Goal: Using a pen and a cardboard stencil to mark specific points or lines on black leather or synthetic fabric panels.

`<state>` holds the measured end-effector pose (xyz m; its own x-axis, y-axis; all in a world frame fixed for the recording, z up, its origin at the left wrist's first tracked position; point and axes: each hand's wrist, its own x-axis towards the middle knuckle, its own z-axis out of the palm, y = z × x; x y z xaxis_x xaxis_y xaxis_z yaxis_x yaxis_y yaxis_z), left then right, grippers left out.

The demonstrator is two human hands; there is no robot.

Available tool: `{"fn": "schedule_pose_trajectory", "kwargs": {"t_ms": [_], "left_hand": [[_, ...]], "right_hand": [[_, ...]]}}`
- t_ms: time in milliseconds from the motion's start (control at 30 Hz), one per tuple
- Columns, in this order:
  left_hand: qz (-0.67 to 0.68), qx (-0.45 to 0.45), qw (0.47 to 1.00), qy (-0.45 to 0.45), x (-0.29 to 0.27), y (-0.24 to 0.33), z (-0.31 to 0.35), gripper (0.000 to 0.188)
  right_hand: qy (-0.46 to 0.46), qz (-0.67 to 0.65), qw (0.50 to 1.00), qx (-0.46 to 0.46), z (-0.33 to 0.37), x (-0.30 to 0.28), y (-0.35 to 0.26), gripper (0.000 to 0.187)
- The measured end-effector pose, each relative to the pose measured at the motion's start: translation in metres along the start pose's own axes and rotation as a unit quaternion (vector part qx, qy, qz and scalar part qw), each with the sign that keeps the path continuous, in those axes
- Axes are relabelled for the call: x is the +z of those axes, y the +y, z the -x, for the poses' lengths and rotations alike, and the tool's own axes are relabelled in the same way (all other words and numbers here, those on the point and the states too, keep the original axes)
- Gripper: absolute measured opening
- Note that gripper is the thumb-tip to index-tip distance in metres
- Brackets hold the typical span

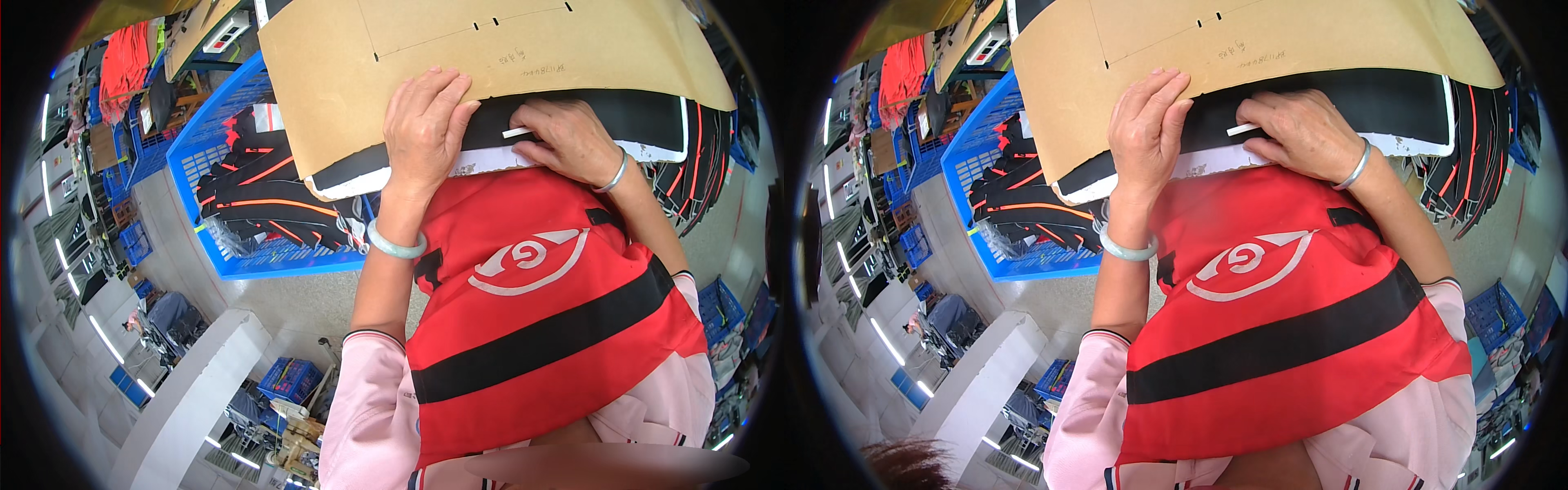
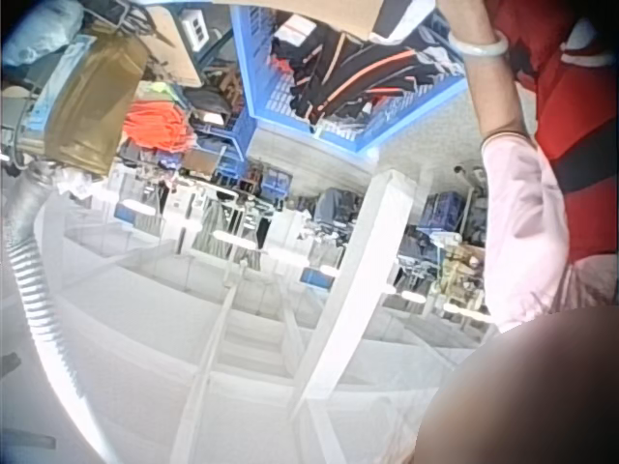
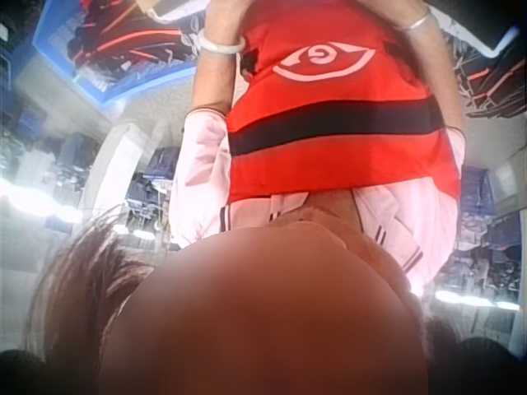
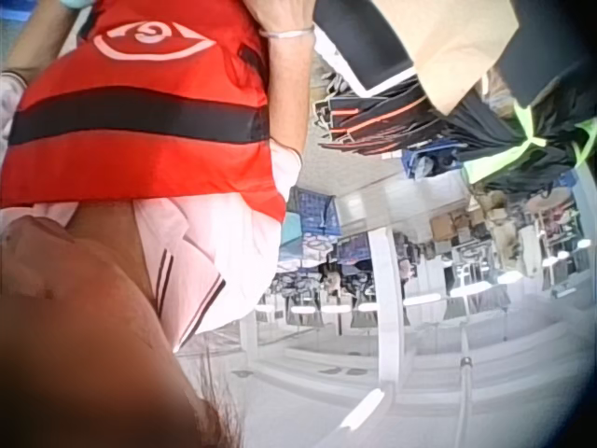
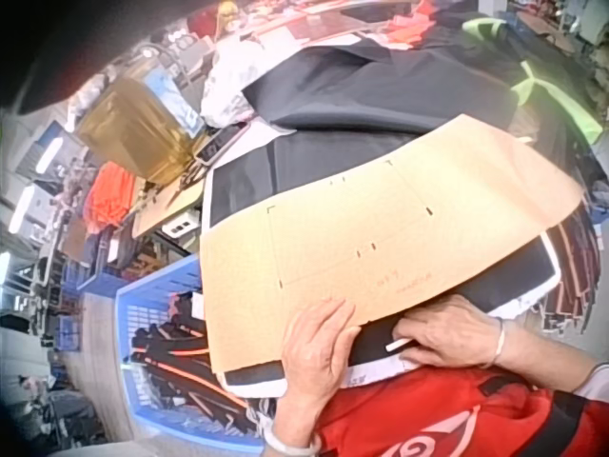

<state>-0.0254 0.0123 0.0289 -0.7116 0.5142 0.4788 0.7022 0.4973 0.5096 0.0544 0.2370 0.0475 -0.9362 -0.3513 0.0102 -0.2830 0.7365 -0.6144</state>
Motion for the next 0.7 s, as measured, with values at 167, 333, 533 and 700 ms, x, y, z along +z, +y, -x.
{"fn": "schedule_pose_trajectory", "kwargs": {"t_ms": [167,333,533,700], "left_hand": [[0.003,0.000,1.000,0.000,0.001,0.000,-0.001,0.023],[-0.005,0.005,1.000,-0.002,0.003,-0.001,0.001,0.024],[-0.021,0.011,1.000,-0.001,0.004,-0.001,0.003,0.024],[-0.024,0.018,1.000,0.004,0.006,-0.006,-0.002,0.023]], "right_hand": [[0.011,0.013,1.000,-0.012,0.000,0.003,0.002,0.023],[0.033,0.027,0.999,-0.029,0.002,0.005,0.002,0.022],[0.048,0.034,0.998,0.017,0.005,-0.002,0.003,0.036],[0.015,0.088,0.994,0.056,-0.001,-0.018,0.003,0.045]]}}
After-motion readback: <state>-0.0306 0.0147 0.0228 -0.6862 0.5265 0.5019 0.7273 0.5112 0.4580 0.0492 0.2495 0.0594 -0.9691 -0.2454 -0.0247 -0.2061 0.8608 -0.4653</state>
